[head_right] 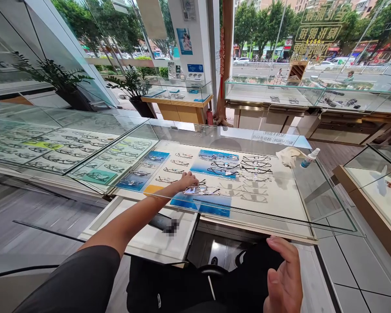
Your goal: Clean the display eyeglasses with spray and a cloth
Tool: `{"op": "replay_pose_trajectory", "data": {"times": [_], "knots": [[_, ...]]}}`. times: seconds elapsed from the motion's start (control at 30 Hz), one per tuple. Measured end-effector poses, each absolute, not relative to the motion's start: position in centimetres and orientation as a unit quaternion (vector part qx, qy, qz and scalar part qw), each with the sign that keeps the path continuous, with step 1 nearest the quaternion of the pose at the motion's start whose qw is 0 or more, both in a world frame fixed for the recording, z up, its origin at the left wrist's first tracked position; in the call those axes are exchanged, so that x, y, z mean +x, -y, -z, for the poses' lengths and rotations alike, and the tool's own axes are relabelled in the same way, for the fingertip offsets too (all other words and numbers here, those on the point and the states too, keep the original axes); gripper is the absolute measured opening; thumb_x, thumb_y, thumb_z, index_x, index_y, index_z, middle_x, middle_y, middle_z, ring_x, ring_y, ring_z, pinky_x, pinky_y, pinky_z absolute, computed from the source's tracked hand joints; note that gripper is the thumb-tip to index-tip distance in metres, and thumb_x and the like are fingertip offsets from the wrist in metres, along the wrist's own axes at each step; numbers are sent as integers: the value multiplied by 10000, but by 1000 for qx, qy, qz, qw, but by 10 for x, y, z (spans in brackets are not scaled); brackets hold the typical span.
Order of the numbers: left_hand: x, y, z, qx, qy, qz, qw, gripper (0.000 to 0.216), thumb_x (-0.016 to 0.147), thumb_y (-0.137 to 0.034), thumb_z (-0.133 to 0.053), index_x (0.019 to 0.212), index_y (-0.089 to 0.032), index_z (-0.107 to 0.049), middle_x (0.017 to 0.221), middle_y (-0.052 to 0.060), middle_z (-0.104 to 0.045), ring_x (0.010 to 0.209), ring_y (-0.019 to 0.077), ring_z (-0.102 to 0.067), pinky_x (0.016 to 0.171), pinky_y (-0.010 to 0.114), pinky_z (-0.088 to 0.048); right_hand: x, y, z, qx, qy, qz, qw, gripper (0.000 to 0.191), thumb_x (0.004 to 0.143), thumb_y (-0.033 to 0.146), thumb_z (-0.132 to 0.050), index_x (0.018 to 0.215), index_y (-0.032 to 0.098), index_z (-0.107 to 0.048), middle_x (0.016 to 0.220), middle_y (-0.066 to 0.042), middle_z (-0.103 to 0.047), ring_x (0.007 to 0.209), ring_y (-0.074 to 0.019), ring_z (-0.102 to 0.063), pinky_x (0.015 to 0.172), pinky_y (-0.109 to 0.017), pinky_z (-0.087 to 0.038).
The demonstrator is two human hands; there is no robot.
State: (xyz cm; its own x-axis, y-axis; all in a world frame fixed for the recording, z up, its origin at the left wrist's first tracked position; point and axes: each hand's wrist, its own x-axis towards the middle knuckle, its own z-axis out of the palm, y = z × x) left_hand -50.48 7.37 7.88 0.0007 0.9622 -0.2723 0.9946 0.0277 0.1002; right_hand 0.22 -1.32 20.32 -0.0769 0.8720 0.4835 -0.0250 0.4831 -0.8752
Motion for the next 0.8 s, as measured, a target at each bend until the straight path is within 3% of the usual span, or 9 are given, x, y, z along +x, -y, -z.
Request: {"op": "replay_pose_trajectory", "data": {"times": [0.2,0.53,0.67,0.8], "knots": [[-501,-71,-81,691,-712,64,110,284,893,-465,-732,1036,-223,-765,989,174,-679,1162,370,-435,956,512,-261,6,10,-199,-328,636,-381,586,326,1010,368,-604,1276,214,-713,1270,-134,-668,1232,-361,-584,1060,-538,-385],[-500,-55,-94,703,-704,55,79,180,933,-329,-655,1030,-221,-762,1030,200,-716,1146,372,-468,973,533,-264,9,6,-202,-330,640,-376,584,293,1013,380,-610,1207,198,-734,1221,-132,-679,1219,-357,-589,1045,-526,-398],[-502,-24,-112,702,-704,62,81,173,976,-232,-581,997,-215,-752,1093,194,-739,1166,365,-491,993,544,-257,10,4,-203,-343,630,-381,584,280,1015,385,-607,1171,194,-740,1194,-132,-686,1210,-363,-592,1034,-538,-401],[-502,20,-131,689,-714,74,96,187,1005,-240,-570,976,-228,-754,1075,158,-760,1168,351,-512,989,524,-270,10,0,-201,-339,655,-366,568,263,1031,382,-596,1160,205,-742,1183,-123,-701,1184,-350,-612,1002,-521,-433]]}}
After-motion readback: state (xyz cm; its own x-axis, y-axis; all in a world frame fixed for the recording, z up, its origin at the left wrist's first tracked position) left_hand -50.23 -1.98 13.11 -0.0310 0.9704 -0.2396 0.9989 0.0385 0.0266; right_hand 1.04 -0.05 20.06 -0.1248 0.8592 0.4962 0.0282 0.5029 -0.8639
